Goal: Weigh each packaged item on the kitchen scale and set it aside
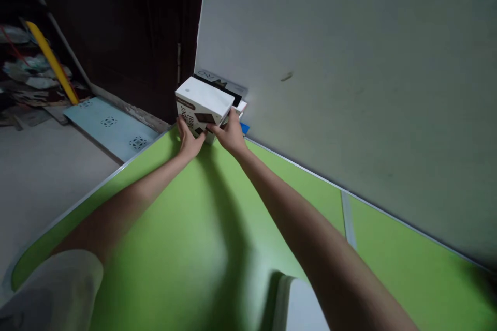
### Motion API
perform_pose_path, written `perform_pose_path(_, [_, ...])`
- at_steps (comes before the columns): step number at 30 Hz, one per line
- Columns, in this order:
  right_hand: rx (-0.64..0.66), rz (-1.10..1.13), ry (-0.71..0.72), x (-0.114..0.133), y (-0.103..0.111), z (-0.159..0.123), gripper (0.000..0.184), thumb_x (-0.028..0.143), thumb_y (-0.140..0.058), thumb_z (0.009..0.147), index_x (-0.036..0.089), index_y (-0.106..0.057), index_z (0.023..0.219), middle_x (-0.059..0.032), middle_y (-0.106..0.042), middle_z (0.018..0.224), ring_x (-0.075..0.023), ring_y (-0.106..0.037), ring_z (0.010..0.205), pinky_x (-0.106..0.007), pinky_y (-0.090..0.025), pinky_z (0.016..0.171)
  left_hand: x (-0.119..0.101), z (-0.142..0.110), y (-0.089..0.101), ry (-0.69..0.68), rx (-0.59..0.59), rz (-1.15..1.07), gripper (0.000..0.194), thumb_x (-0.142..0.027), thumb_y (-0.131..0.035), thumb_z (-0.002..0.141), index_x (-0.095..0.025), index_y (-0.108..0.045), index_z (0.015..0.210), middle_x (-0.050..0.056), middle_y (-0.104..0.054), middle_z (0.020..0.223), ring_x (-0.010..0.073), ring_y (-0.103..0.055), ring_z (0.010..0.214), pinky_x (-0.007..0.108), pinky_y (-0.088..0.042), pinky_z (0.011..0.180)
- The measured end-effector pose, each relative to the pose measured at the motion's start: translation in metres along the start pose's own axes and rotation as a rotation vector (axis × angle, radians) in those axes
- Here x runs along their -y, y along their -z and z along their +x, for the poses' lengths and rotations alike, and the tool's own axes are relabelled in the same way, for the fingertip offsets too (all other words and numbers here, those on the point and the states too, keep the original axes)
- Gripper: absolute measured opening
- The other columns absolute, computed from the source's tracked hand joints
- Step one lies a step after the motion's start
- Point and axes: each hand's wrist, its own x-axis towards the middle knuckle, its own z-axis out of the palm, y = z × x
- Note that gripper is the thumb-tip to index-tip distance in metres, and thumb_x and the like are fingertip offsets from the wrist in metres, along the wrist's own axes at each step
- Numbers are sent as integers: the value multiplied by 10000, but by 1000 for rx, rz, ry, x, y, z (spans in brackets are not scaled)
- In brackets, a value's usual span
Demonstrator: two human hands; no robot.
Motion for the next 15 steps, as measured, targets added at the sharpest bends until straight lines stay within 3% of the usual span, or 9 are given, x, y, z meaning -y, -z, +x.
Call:
perform_pose_path(2, [-63, -7, -63, -7, -12, 2, 753, 238, -674, 721, 177, -333, 1389, -173, -461, 1353, -345, -445, 1286, -572, -378, 1078, 3, 10, -6, 35, 38, 18, 1069, -188, -755, 684, -18, -85, 1499, 302, -39, 1592, 300, -6, 1513, 390, -96, 1232])
perform_pose_path(5, [-85, 48, -150, -25, -26, -9, 757, 272, -648, 760, 187, -314, 1434, -202, -406, 1399, -336, -535, 1193, -555, -449, 1007, 13, 17, -15, -4, 74, 59, 1135, -221, -801, 646, -17, -82, 1501, 314, -15, 1589, 321, 10, 1509, 426, -93, 1229])
perform_pose_path(11, [-69, 162, -279, -67, -46, -28, 572, 488, -579, 849, 179, -496, 1322, -147, -606, 1170, -262, -618, 1002, -465, -535, 879, 32, 21, -26, -101, 37, 131, 1128, -257, -786, 668, -87, -61, 1515, 279, -10, 1603, 339, 26, 1506, 508, -113, 1219])
perform_pose_path(15, [-109, 206, -288, -80, -50, -30, 581, 552, -583, 837, 191, -553, 1290, -128, -612, 1175, -221, -633, 920, -418, -550, 848, 37, 21, -27, -136, 31, 172, 1120, -285, -780, 687, -70, -55, 1513, 284, -12, 1602, 330, 35, 1507, 479, -95, 1226])
